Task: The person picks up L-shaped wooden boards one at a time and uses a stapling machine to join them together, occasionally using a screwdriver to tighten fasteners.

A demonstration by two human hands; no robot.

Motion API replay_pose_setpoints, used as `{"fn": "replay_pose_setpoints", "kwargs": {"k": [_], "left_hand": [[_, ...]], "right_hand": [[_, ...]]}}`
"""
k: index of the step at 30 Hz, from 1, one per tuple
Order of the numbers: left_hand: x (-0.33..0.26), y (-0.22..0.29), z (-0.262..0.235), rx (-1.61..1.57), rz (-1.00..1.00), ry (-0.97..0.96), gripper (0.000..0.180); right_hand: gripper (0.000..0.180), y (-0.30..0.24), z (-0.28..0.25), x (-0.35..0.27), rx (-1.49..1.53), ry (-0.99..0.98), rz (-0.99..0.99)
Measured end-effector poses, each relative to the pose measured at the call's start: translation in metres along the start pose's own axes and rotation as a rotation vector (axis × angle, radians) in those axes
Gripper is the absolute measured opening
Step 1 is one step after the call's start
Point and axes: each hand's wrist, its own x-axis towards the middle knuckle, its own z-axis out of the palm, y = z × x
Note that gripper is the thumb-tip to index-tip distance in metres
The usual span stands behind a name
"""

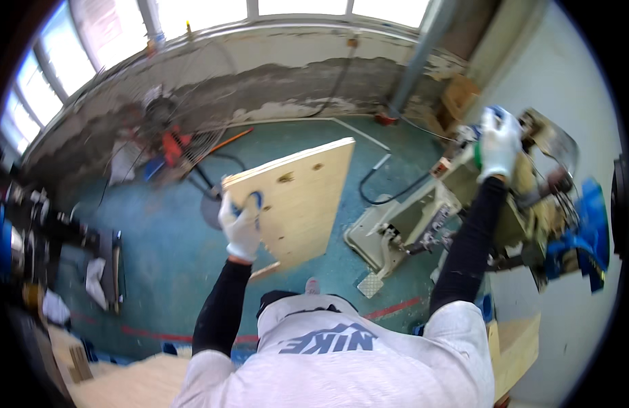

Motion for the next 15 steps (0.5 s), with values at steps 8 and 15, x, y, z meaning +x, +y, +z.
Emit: {"fn": "replay_pose_setpoints", "kwargs": {"k": [8,15], "left_hand": [[0.030,-0.005,-0.026,-0.050,-0.027,0.023,0.021],[0.048,-0.006,-0.060,-0.088,-0.079,0.059,0.014]], "right_hand": [[0.034,0.138,0.072,0.075,0.124,-0.477,0.176],[0.028,0.198,0.077,0.094,-0.081,-0.519,0.226]]}}
